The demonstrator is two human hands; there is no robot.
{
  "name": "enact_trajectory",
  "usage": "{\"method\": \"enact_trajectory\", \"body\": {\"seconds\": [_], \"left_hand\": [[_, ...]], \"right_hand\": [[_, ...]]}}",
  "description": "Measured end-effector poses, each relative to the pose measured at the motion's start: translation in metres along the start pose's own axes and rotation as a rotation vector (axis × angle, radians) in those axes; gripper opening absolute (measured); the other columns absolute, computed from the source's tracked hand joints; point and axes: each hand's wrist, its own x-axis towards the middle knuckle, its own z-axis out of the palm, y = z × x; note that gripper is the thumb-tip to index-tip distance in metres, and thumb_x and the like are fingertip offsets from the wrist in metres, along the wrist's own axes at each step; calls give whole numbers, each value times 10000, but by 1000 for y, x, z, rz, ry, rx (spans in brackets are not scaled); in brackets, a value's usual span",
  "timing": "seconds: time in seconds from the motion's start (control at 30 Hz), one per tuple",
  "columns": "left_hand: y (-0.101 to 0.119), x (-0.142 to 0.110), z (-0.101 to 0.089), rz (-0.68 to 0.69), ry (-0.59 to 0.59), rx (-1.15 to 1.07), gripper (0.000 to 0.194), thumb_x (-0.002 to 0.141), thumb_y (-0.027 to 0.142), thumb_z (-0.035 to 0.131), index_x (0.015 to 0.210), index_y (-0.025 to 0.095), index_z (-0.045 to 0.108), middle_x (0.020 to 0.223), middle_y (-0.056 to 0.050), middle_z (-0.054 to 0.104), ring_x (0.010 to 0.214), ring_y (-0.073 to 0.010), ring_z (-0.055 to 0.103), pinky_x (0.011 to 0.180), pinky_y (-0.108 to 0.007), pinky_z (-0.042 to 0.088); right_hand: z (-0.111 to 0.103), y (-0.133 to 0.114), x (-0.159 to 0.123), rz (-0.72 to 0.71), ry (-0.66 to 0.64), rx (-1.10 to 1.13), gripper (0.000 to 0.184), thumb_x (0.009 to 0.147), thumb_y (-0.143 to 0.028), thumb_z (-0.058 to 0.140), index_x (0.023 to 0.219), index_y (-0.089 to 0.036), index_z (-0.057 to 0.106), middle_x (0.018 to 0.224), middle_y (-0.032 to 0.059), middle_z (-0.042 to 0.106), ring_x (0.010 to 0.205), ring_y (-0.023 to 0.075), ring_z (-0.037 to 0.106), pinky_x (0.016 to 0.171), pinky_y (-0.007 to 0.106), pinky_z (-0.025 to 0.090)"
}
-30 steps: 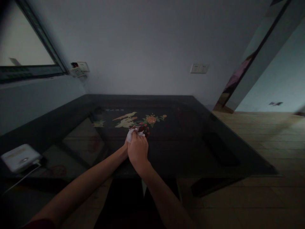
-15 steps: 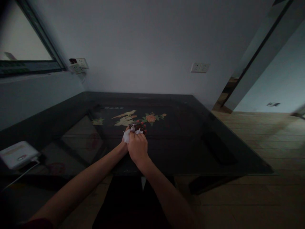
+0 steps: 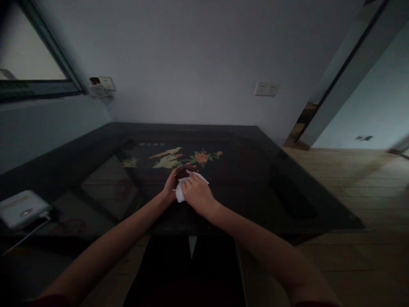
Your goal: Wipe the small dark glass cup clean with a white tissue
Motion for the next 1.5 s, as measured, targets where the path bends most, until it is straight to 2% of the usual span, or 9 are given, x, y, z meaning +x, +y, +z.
{"method": "enact_trajectory", "body": {"seconds": [0.23,0.33,0.5,0.73,0.97,1.17,1.3,1.4,1.5], "left_hand": [[0,7,-7,41,-19,-34,389,910,321,353,1147,163,617,948,-61,716,902,-219,662,923,-398,459],[-3,12,-8,103,-26,-46,398,915,333,333,1133,174,625,910,-60,716,901,-227,664,914,-412,466],[-4,8,-1,159,-5,-9,336,869,321,419,1069,173,645,915,-48,714,841,-199,673,881,-350,486],[2,3,4,145,-11,-56,347,885,333,382,1044,180,649,933,-52,711,872,-213,669,900,-404,474],[1,-5,13,106,-25,-43,316,871,311,442,1071,169,640,946,-43,711,922,-200,655,963,-367,433],[-4,6,0,128,-65,-5,367,884,325,388,1102,158,632,971,-61,710,965,-220,650,968,-399,438],[-6,15,-13,166,-142,-13,389,905,349,332,1122,228,632,996,-34,707,1035,-240,633,952,-426,458],[-5,15,-13,148,-112,-23,386,905,359,326,1094,261,647,990,-21,711,1032,-246,636,926,-433,476],[-1,9,-6,112,-41,-54,377,905,362,339,1099,253,643,967,-28,717,996,-249,649,934,-464,467]], "right_hand": [[1,-37,10,364,23,296,472,824,-112,471,1281,5,464,1144,210,611,1044,274,554,957,411,403],[1,-39,20,495,31,461,517,766,-110,493,1272,-13,457,1135,191,599,1033,269,547,926,392,426],[6,-40,31,699,106,597,385,775,-118,463,1152,-98,535,1099,155,594,1026,248,551,895,382,446],[-3,-50,25,549,98,375,399,855,-104,426,1242,-55,511,1149,188,600,1054,273,538,940,414,424],[-2,-39,9,426,41,214,354,892,-75,380,1192,-20,560,1144,199,617,1073,277,534,968,428,405],[0,-43,14,516,95,373,398,874,-107,401,1248,-30,517,1224,193,571,1095,271,512,976,414,404],[0,-51,24,598,135,496,424,831,-93,423,1240,-30,514,1255,185,540,1144,275,476,1010,398,387],[2,-54,28,619,144,491,412,840,-72,395,1229,-33,524,1247,186,545,1143,274,479,1020,406,380],[6,-53,27,562,123,404,409,877,-68,352,1252,-40,513,1221,194,566,1097,279,511,973,423,412]]}}
